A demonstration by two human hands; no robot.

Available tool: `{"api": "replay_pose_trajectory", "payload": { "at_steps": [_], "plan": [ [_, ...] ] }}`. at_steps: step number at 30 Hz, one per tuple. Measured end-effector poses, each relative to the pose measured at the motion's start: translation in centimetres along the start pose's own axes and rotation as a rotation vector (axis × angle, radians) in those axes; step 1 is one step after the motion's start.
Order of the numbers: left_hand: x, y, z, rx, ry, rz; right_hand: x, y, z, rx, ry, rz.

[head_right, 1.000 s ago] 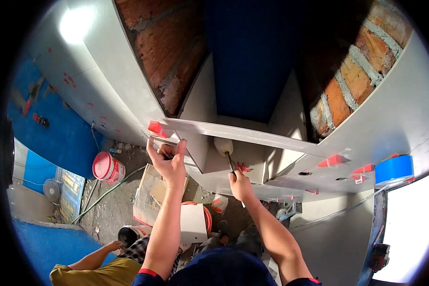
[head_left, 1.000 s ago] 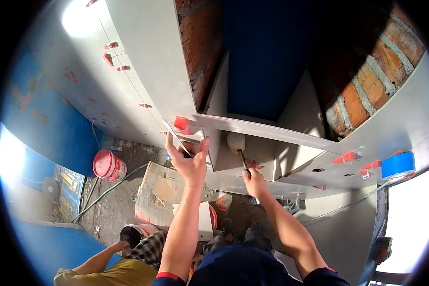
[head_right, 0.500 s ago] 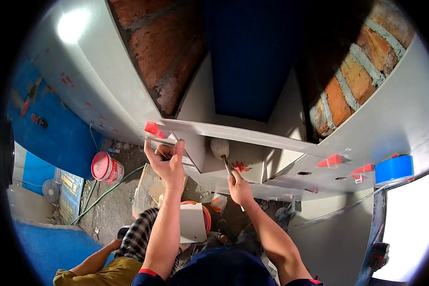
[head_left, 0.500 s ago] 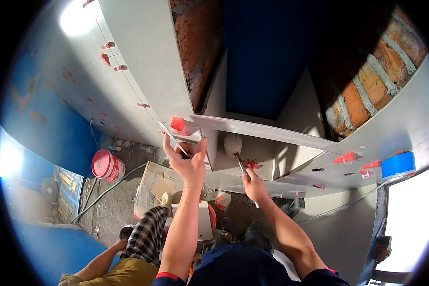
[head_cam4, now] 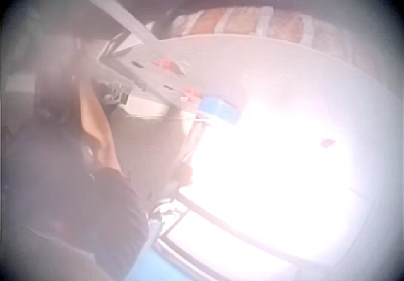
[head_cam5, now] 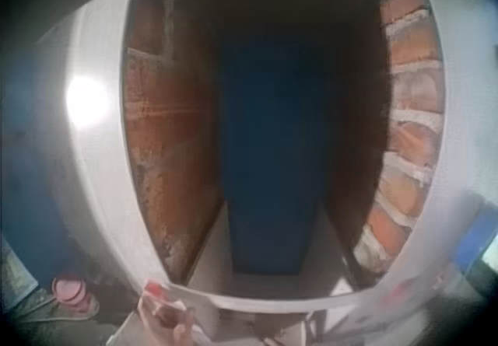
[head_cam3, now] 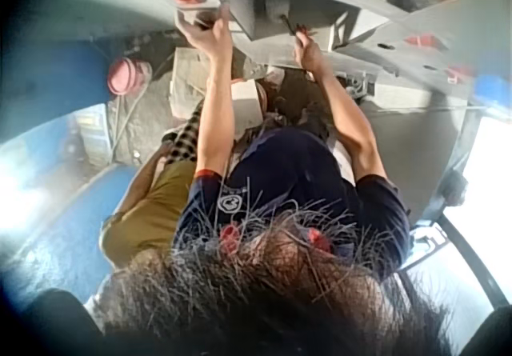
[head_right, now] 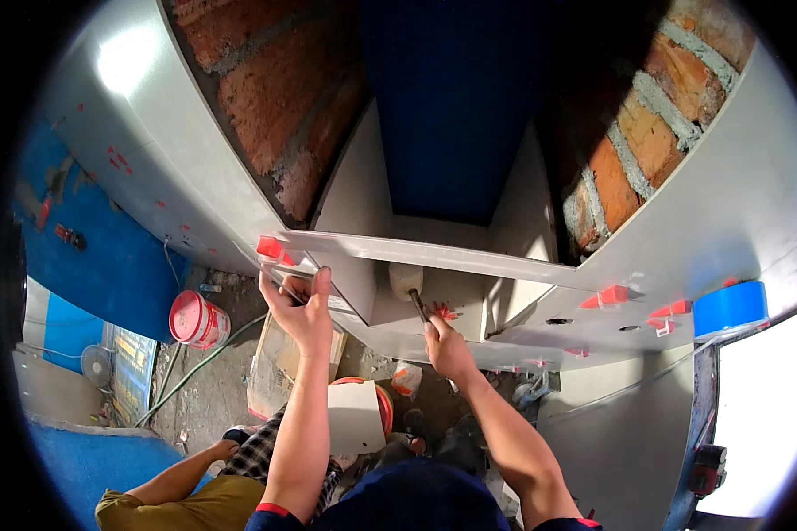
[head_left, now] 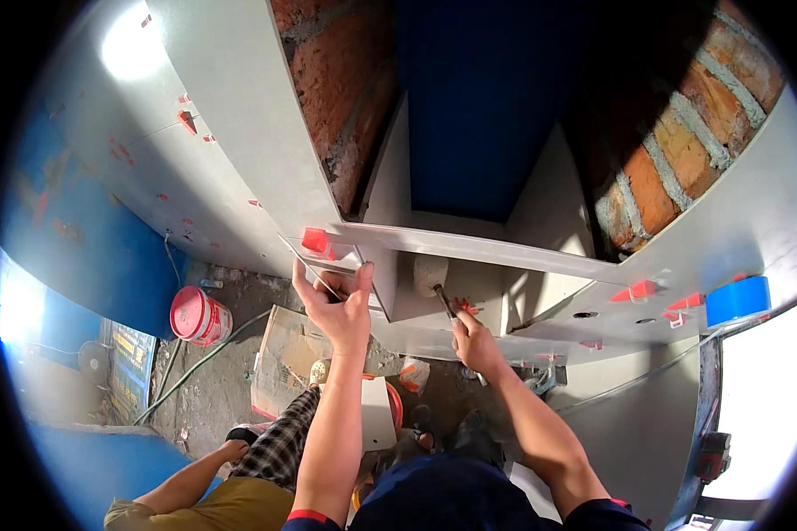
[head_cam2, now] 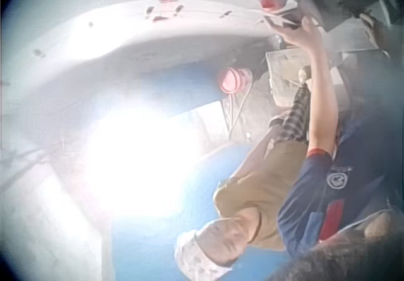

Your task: The person applies mortar to the back of a tile using a trowel and then presses the tile into a designated recessed space in a wall.

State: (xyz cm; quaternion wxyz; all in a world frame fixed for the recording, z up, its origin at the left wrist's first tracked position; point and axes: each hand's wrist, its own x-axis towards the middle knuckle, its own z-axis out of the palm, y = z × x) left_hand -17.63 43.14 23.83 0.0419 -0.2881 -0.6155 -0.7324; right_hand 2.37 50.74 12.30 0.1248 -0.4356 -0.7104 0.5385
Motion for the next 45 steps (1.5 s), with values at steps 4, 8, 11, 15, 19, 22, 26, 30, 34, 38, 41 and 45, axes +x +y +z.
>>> {"api": "replay_pose_trajectory", "payload": {
  "at_steps": [4, 8, 11, 15, 19, 22, 26, 30, 34, 38, 41, 45],
  "plan": [
    [-0.1, 0.0, 0.3, -0.072, -0.018, -0.029, -0.7, 0.6, 1.2, -0.183, 0.338, -0.190],
    [-0.3, 0.2, 0.4, -0.035, -0.021, -0.049, -0.9, 1.0, 1.5, -0.202, 0.237, -0.086],
    [-0.2, -0.9, 0.3, -0.059, 0.003, -0.005, -0.4, 2.1, 2.1, -0.150, 0.293, -0.203],
    [-4.0, 0.0, -2.8, 0.092, -0.098, -0.013, -0.2, 1.4, 2.0, -0.184, 0.224, -0.087],
    [-12.5, -5.1, -6.7, 0.276, -0.422, -0.110, 1.6, -0.2, -1.3, -0.100, -0.013, -0.036],
    [-14.2, -9.2, -5.0, 0.304, -0.569, -0.398, 1.8, -5.7, -4.0, 0.154, -0.122, 0.216],
    [-14.2, -12.1, -0.7, 0.641, -0.695, -0.410, 5.9, -3.0, -5.2, -0.441, -0.044, -0.103],
    [-14.8, -14.7, -0.3, 0.652, -0.820, -0.407, 8.5, -3.4, -6.2, -0.323, 0.006, -0.042],
    [-14.7, -14.6, -2.0, 0.676, -0.778, -0.395, 6.0, -9.2, -4.9, 0.012, -0.065, 0.398],
    [-15.0, -14.7, -2.8, 0.632, -0.787, -0.378, 6.2, -10.7, -5.6, 0.147, -0.192, 0.448],
    [-15.3, -14.7, -2.5, 0.565, -0.790, -0.360, 6.1, -10.4, -5.4, 0.096, -0.017, 0.413],
    [-15.1, -14.6, -2.5, 0.599, -0.815, -0.368, 6.6, -9.7, -5.7, -0.140, -0.234, 0.460]
  ]
}}
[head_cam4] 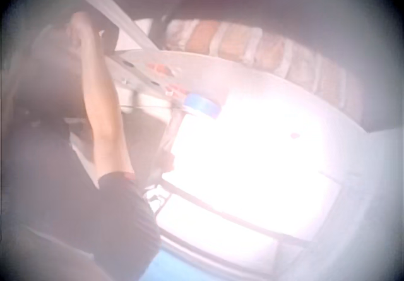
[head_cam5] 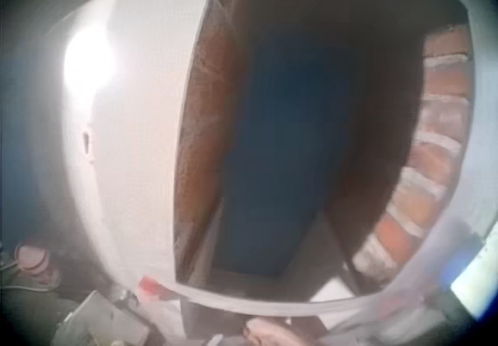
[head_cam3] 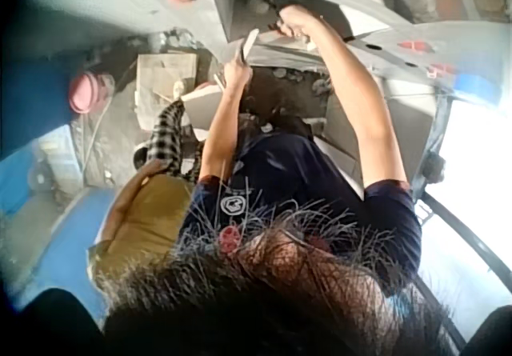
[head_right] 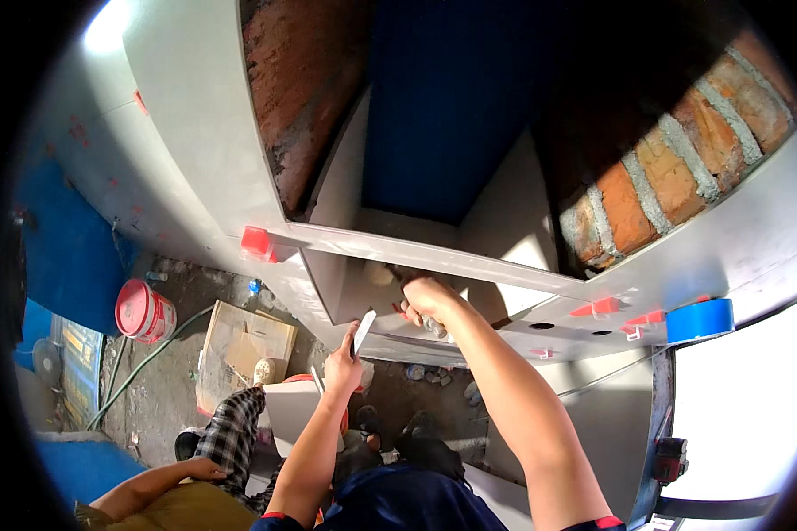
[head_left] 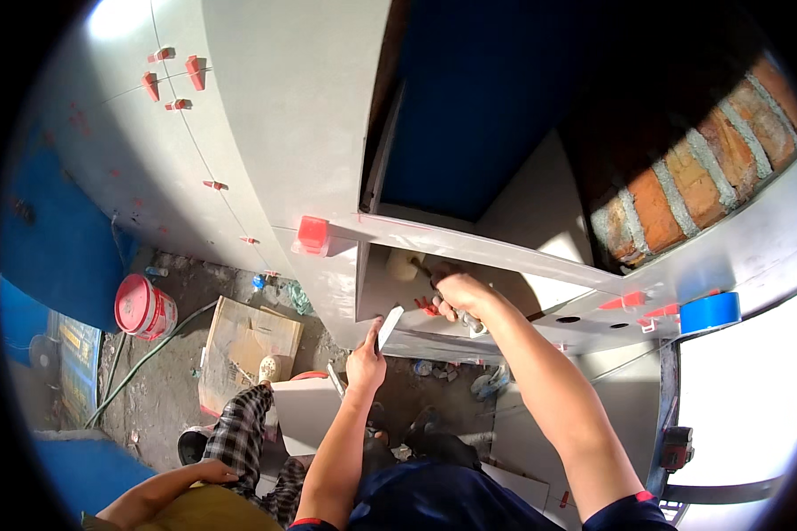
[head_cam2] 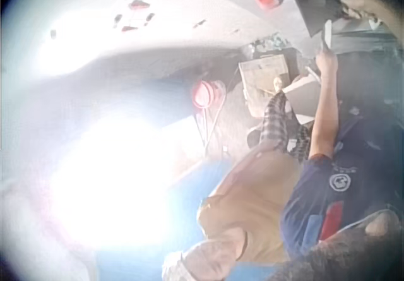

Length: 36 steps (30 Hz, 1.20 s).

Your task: The person applies mortar to the back of a tile using a trowel and then presses the tile into a designated recessed space in a wall.

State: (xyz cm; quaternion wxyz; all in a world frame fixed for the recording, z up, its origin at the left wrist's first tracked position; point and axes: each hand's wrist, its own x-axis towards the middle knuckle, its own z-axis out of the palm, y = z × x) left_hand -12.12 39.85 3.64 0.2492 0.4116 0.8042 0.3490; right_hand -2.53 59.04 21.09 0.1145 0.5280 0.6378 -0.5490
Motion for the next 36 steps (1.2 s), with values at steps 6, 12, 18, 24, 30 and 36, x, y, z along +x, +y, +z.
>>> {"api": "replay_pose_trajectory", "payload": {
  "at_steps": [6, 12, 18, 24, 30, 36],
  "plan": [
    [0.0, -0.7, -0.2, 0.027, -0.002, 0.021, 1.5, -0.2, -0.8, 0.368, -0.092, 0.072],
    [0.2, -1.4, 0.8, -0.009, 0.058, 0.116, 1.5, 0.3, -1.7, -0.061, 0.061, -0.020],
    [0.1, -1.4, 0.4, -0.019, 0.037, 0.105, -0.1, 1.5, 0.3, 0.124, -0.068, -0.038],
    [-1.8, -1.6, -1.1, 0.008, -0.031, 0.005, -1.5, 1.4, 1.9, 0.093, 0.019, -0.140],
    [-4.3, 1.8, -4.9, -0.044, 0.111, 0.473, -2.1, 2.8, 1.2, 0.121, 0.021, -0.150],
    [-2.4, 0.4, -4.2, -0.369, 0.510, 0.038, -1.4, 4.1, 1.5, 0.222, 0.030, -0.183]
  ]
}}
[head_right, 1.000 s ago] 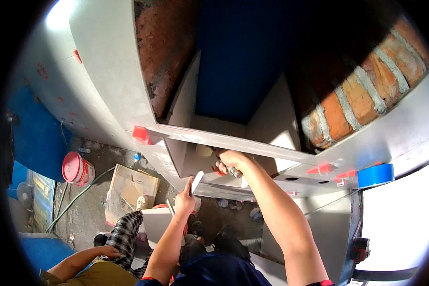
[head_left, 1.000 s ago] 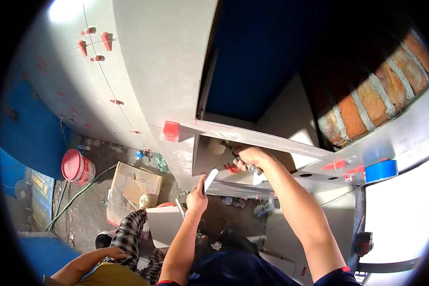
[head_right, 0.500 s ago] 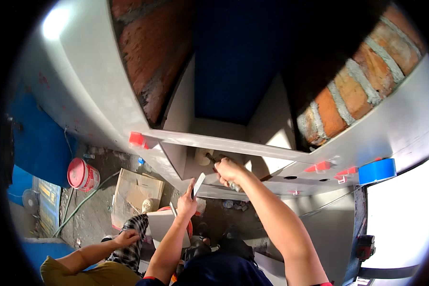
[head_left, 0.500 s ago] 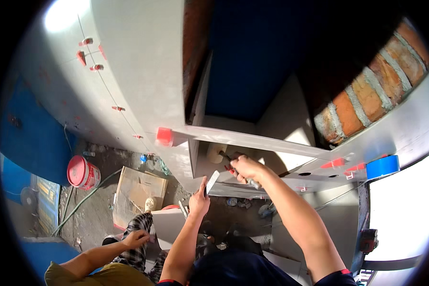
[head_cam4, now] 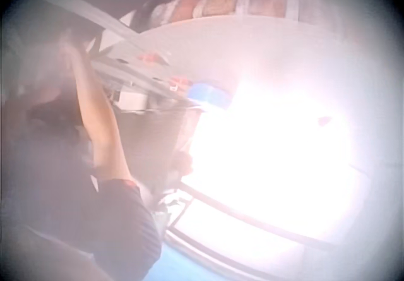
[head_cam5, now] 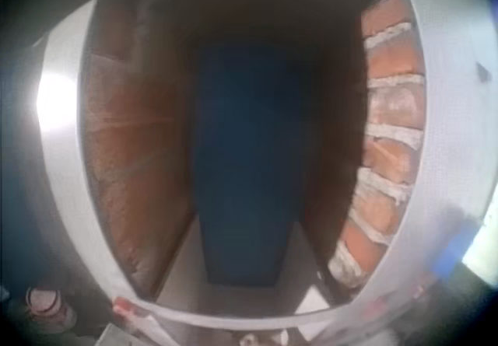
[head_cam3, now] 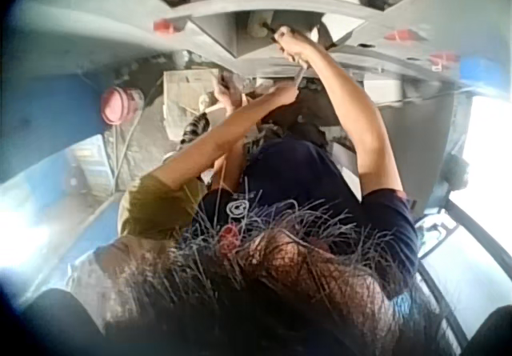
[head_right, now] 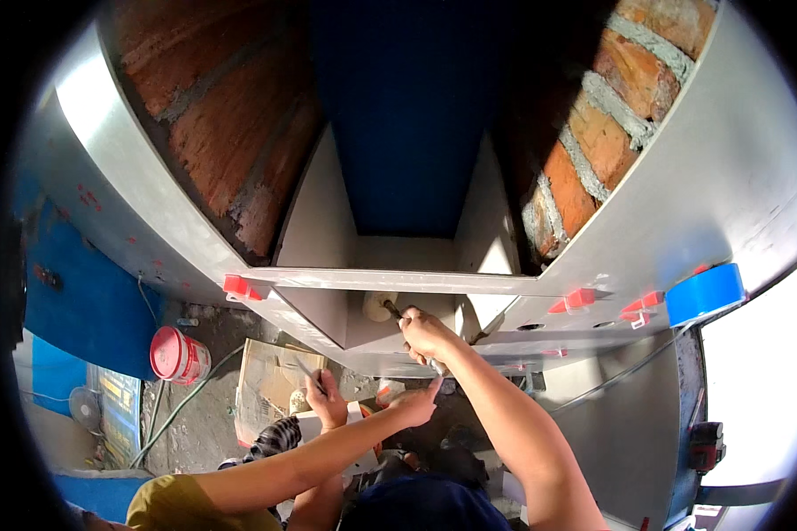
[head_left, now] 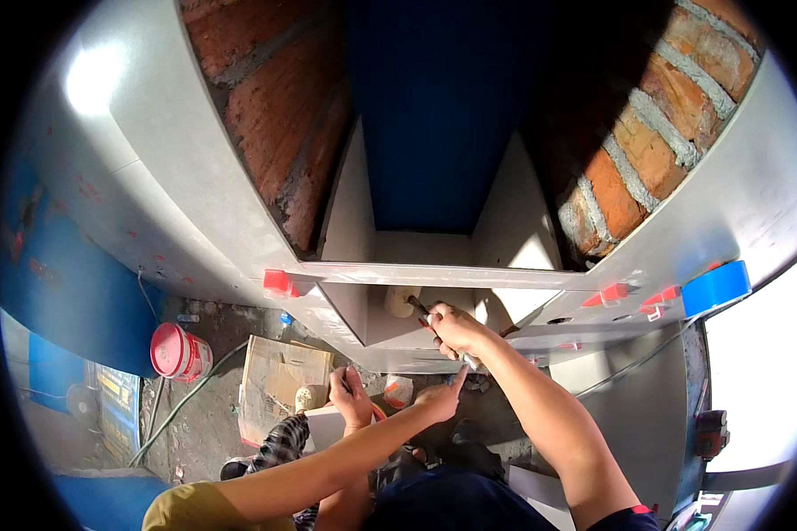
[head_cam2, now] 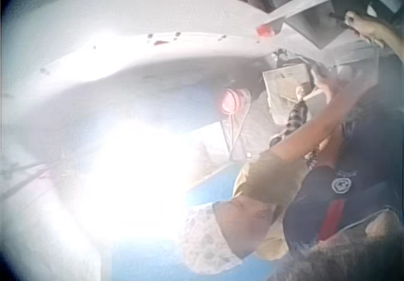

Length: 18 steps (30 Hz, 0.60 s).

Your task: The person applies mortar to the back of a tile using a trowel and then presses the tile into a designated recessed space in a wall.

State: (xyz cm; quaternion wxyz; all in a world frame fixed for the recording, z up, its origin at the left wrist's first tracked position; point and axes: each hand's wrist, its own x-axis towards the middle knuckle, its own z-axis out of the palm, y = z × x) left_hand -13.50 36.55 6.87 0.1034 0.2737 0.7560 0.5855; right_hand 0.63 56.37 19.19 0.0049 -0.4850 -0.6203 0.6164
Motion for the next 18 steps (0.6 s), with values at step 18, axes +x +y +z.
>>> {"api": "replay_pose_trajectory", "payload": {
  "at_steps": [18],
  "plan": [
    [2.0, 0.8, 0.8, -0.096, 0.087, 0.071, 0.3, -1.0, -0.9, -0.066, -0.033, 0.083]
  ]
}}
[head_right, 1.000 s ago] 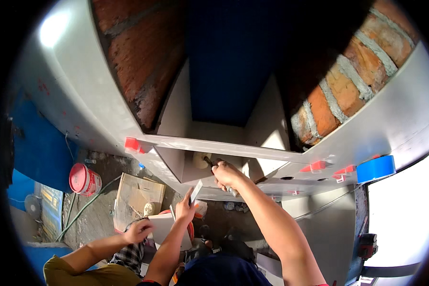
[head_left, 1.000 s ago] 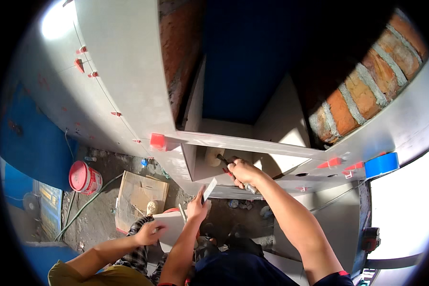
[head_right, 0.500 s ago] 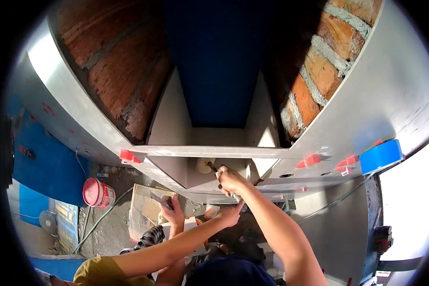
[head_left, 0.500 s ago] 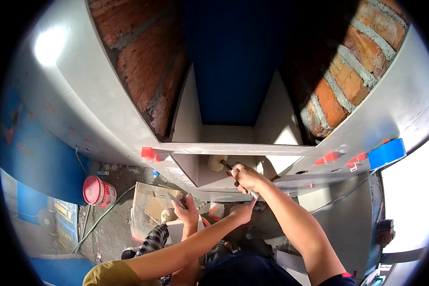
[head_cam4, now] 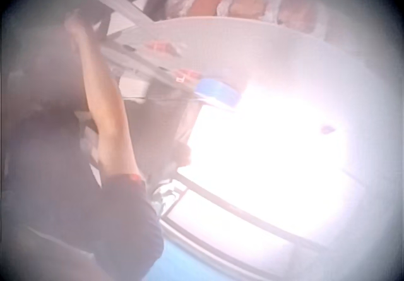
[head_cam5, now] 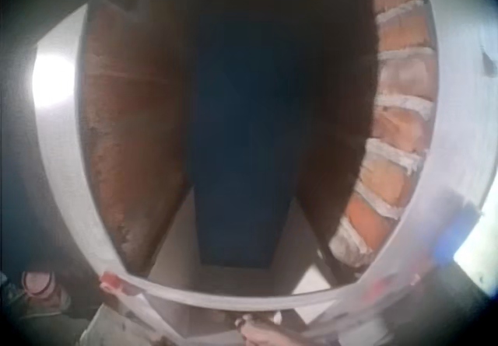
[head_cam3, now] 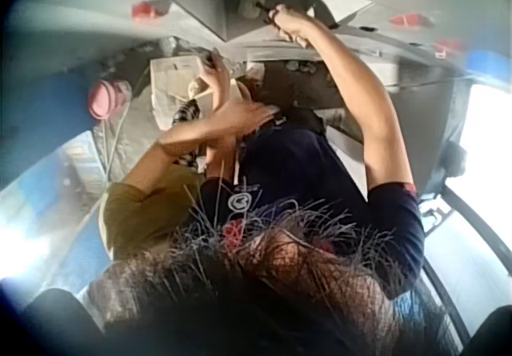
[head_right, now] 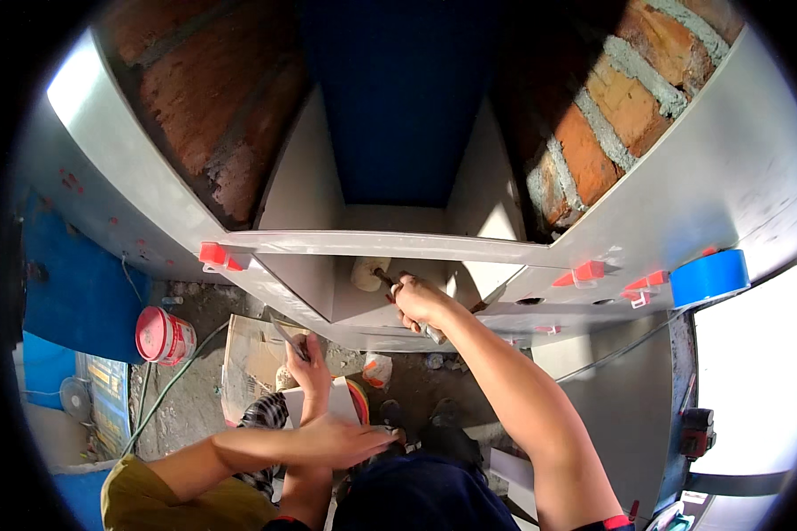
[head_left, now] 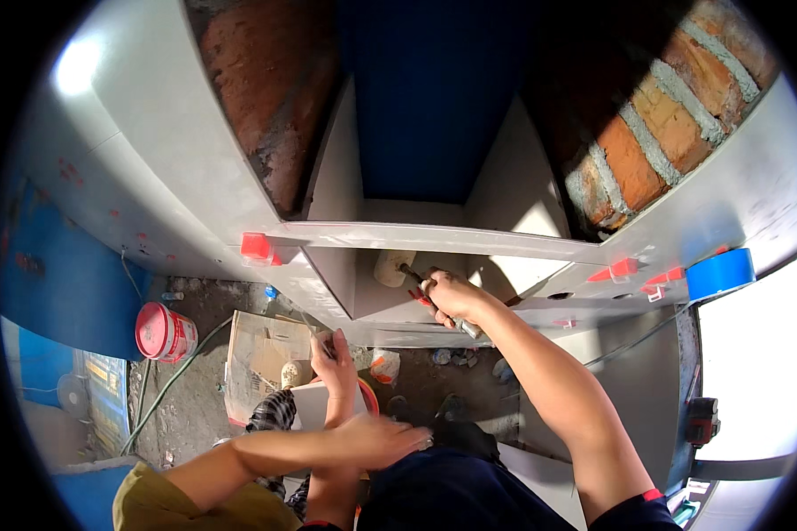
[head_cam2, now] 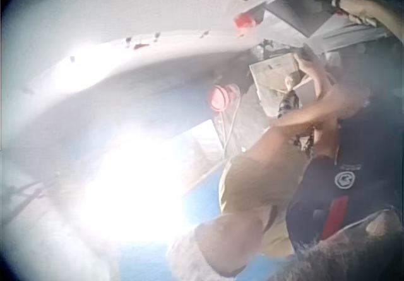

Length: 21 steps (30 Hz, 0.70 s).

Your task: The person applies mortar to the back of a tile using a trowel and then presses the tile into a designated recessed space in a wall.

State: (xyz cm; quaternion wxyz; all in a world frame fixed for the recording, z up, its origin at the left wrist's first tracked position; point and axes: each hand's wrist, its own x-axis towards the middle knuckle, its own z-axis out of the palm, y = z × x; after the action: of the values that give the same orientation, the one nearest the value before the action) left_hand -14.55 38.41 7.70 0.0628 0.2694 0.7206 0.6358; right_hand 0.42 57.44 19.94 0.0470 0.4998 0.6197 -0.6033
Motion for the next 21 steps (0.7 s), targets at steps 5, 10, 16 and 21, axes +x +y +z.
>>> {"api": "replay_pose_trajectory", "payload": {
  "at_steps": [5, 10, 16, 21],
  "plan": [
    [-1.1, -1.6, -1.0, 0.050, -0.024, -0.021, 0.1, -0.4, 0.5, -0.008, -0.003, -0.013],
    [-0.2, 1.0, -1.7, 0.053, 0.035, -0.006, 0.4, -0.1, 0.3, -0.015, -0.010, -0.009],
    [4.2, 5.1, -2.4, -0.101, 0.084, 0.137, 1.1, 0.3, -0.2, -0.219, -0.025, -0.046],
    [7.1, 8.4, -1.8, -0.039, 0.104, 0.211, 0.3, -0.3, 0.2, -0.003, -0.023, -0.099]
  ]
}}
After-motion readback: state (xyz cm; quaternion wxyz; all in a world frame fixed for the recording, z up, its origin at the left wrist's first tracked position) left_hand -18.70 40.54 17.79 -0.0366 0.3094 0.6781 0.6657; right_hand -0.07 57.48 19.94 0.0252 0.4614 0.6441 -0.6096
